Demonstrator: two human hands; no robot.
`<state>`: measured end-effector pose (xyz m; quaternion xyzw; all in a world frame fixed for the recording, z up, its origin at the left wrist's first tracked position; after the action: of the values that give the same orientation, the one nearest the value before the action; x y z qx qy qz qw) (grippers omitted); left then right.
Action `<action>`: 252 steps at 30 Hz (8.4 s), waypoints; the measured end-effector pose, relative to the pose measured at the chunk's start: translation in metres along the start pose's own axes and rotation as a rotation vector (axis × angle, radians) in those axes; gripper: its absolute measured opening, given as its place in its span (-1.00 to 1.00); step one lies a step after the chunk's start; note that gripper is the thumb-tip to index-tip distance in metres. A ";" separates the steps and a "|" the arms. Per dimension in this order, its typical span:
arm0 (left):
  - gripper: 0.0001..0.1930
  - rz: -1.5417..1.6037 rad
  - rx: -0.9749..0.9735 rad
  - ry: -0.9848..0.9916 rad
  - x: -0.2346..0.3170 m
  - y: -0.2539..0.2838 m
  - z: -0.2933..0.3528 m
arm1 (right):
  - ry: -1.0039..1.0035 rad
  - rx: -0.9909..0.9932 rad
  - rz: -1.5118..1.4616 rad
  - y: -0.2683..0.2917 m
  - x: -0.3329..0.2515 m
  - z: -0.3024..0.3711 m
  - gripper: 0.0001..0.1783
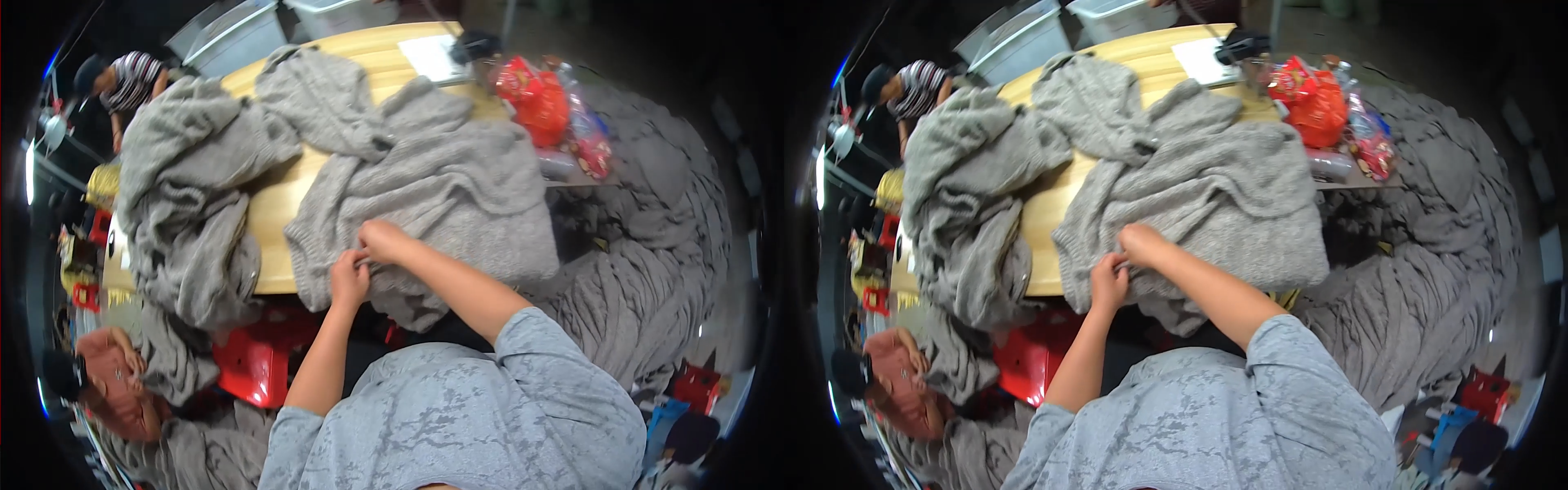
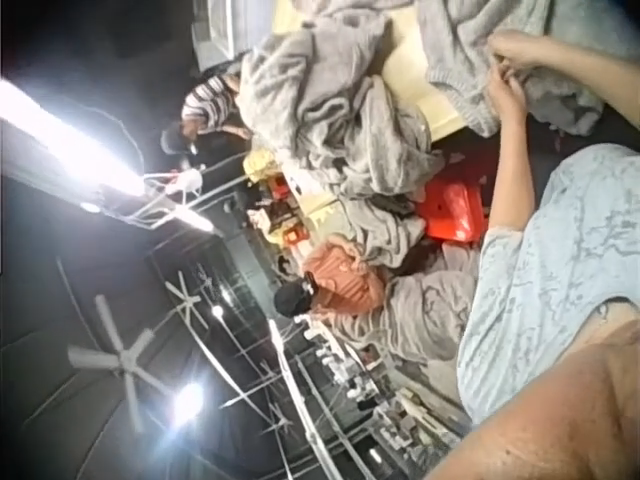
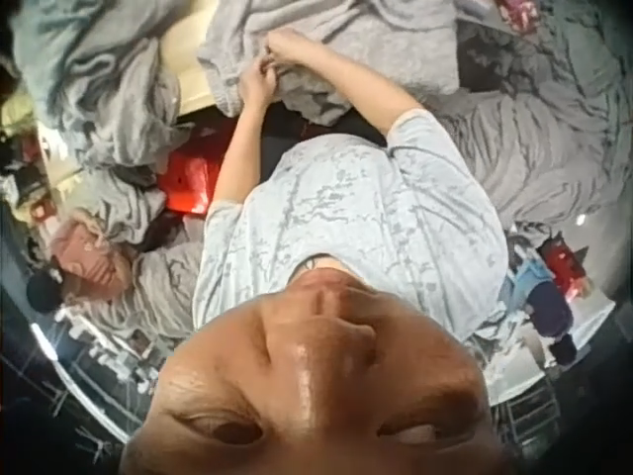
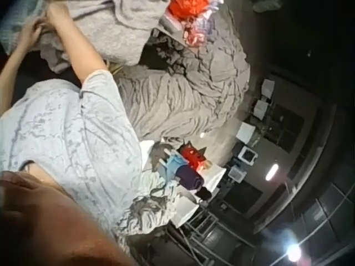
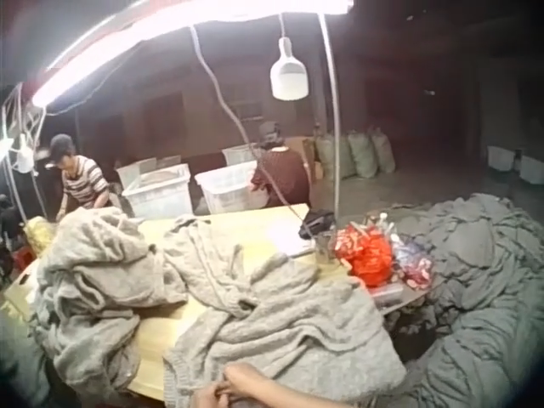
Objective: Inspecting knitted grey garments for quality control on a factory production floor.
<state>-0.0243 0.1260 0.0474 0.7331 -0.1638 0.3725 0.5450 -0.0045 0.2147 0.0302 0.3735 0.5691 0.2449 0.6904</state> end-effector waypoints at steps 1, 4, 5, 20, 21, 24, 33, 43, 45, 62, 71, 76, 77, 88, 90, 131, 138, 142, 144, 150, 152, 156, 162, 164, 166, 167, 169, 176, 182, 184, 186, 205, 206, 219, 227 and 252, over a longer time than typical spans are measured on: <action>-0.85 0.051 0.001 0.070 0.002 0.001 -0.001 | -0.052 0.026 -0.003 -0.004 0.010 0.000 -0.82; -0.86 0.063 0.071 0.124 -0.027 0.000 0.003 | -0.123 0.004 -0.191 0.004 0.014 -0.001 -0.82; -0.87 0.223 0.056 0.208 -0.033 -0.004 0.004 | -0.143 -0.048 -0.388 0.003 0.017 0.002 -0.82; -0.83 0.245 -0.134 0.184 -0.040 -0.017 -0.006 | -0.012 -0.087 -0.253 -0.005 0.009 0.005 -0.79; -0.84 0.281 -0.143 0.198 -0.043 -0.018 -0.006 | -0.047 -0.160 -0.270 0.009 -0.007 0.021 -0.79; -0.86 0.343 -0.155 0.210 -0.033 -0.017 -0.007 | 0.073 -0.028 -0.086 0.014 -0.017 0.027 -0.78; -0.86 0.392 -0.253 0.220 -0.047 -0.023 -0.007 | 0.124 -0.128 0.187 0.011 -0.032 0.025 -0.83; -0.89 0.471 -0.257 0.294 -0.054 -0.022 -0.002 | 0.142 -0.090 0.067 0.000 -0.019 0.017 -0.84; -0.89 0.264 -0.276 0.271 -0.044 -0.014 -0.006 | 0.116 -0.040 0.042 0.002 -0.014 0.016 -0.83; -0.84 0.406 -0.177 0.144 -0.021 0.003 -0.019 | -0.108 0.132 -0.052 0.063 0.041 0.098 -0.78; -0.80 -0.156 -0.401 0.002 0.042 -0.031 -0.062 | -0.138 0.230 -0.337 0.059 0.053 0.096 -0.70; -0.79 0.154 -0.429 0.185 0.010 -0.044 -0.060 | -0.154 0.225 -0.421 0.041 0.061 0.083 -0.69; -0.82 0.321 -0.441 0.306 -0.002 -0.047 -0.056 | -0.167 0.179 -0.495 0.041 0.058 0.081 -0.73; -0.91 1.189 -0.509 0.640 -0.018 -0.077 -0.029 | -0.163 0.057 -0.689 0.020 0.076 0.072 -0.88; -0.94 1.059 -0.494 0.637 -0.023 -0.072 -0.029 | -0.168 0.047 -0.710 0.021 0.070 0.074 -0.88; -0.83 0.330 -0.542 0.188 0.003 -0.063 -0.009 | -0.010 0.038 -0.224 0.029 0.037 0.088 -0.85; -0.88 0.212 -0.305 0.059 0.007 -0.041 -0.007 | 0.053 0.051 -0.187 0.054 0.007 0.054 -0.87; -0.81 0.019 -0.213 -0.127 0.026 -0.033 -0.006 | 0.069 -0.048 0.047 0.017 0.005 0.037 -0.89; -0.81 0.071 -0.201 -0.077 0.025 -0.031 -0.004 | 0.070 -0.047 0.089 0.020 -0.005 0.041 -0.89; -0.85 0.058 -0.087 -0.004 0.016 -0.030 -0.003 | -0.219 -0.159 0.113 0.019 0.021 0.044 -0.85; -0.85 0.077 -0.042 -0.042 0.015 -0.027 -0.001 | -0.313 -0.269 -0.373 0.012 0.034 0.044 -0.81; -0.81 0.151 0.028 -0.035 0.012 -0.020 0.001 | -0.274 -0.191 -0.597 0.002 0.048 0.043 -0.77; -0.82 0.154 -0.007 -0.093 0.012 -0.022 -0.004 | -0.289 -0.276 -0.520 -0.005 0.050 0.042 -0.76; -0.82 0.026 -0.083 -0.165 0.020 -0.028 -0.008 | -0.085 -0.253 -0.281 0.001 0.036 0.042 -0.77; -0.84 0.040 -0.180 -0.066 0.010 -0.034 -0.011 | -0.049 -0.241 -0.203 0.012 0.012 0.051 -0.78; -0.84 0.040 -0.178 -0.066 0.009 -0.034 -0.011 | -0.020 -0.223 -0.127 0.018 0.000 0.056 -0.79; -0.81 0.072 -0.192 -0.070 0.006 -0.034 -0.010 | 0.058 -0.175 -0.016 0.022 -0.013 0.061 -0.81; -0.82 0.098 -0.253 -0.055 0.010 -0.032 -0.009 | 0.089 -0.121 0.131 0.026 -0.020 0.067 -0.88; -0.87 0.732 -0.413 0.267 -0.034 -0.060 -0.006 | -0.007 -0.053 -0.007 0.034 -0.010 0.056 -0.86; -0.86 0.740 -0.426 0.330 -0.036 -0.062 -0.007 | -0.040 -0.052 -0.046 0.033 -0.005 0.054 -0.85; -0.84 0.746 -0.418 0.379 -0.034 -0.058 -0.009 | -0.059 -0.050 -0.076 0.031 -0.002 0.051 -0.84; -0.82 0.275 -0.199 0.161 -0.011 -0.026 -0.010 | 0.132 -0.160 0.079 0.024 -0.014 0.043 -0.85; -0.81 0.250 -0.220 0.116 -0.005 -0.026 -0.012 | 0.131 -0.163 0.081 0.023 -0.014 0.042 -0.85; -0.80 0.560 -0.281 0.330 -0.039 -0.048 -0.005 | -0.085 -0.193 -0.372 0.024 0.012 0.041 -0.85; -0.84 0.621 -0.262 0.309 -0.033 -0.044 -0.007 | 0.016 -0.182 -0.003 0.032 -0.015 0.039 -0.86; -0.85 0.552 -0.171 0.270 -0.033 -0.039 -0.001 | -0.206 -0.562 -0.596 -0.011 0.023 0.029 -0.89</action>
<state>-0.0216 0.1350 -0.0032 0.5564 -0.3134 0.5852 0.4997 0.0277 0.2184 0.0094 0.0125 0.4913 0.1417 0.8593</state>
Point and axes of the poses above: each hand's wrist, its own z-axis away from the middle knuckle, its own y-axis out of the back of the hand, x = y × z, the point moved 10 cm from there along -z, towards the middle knuckle, and after that the axes turned 13 degrees about -x, right-handed, at the moved point
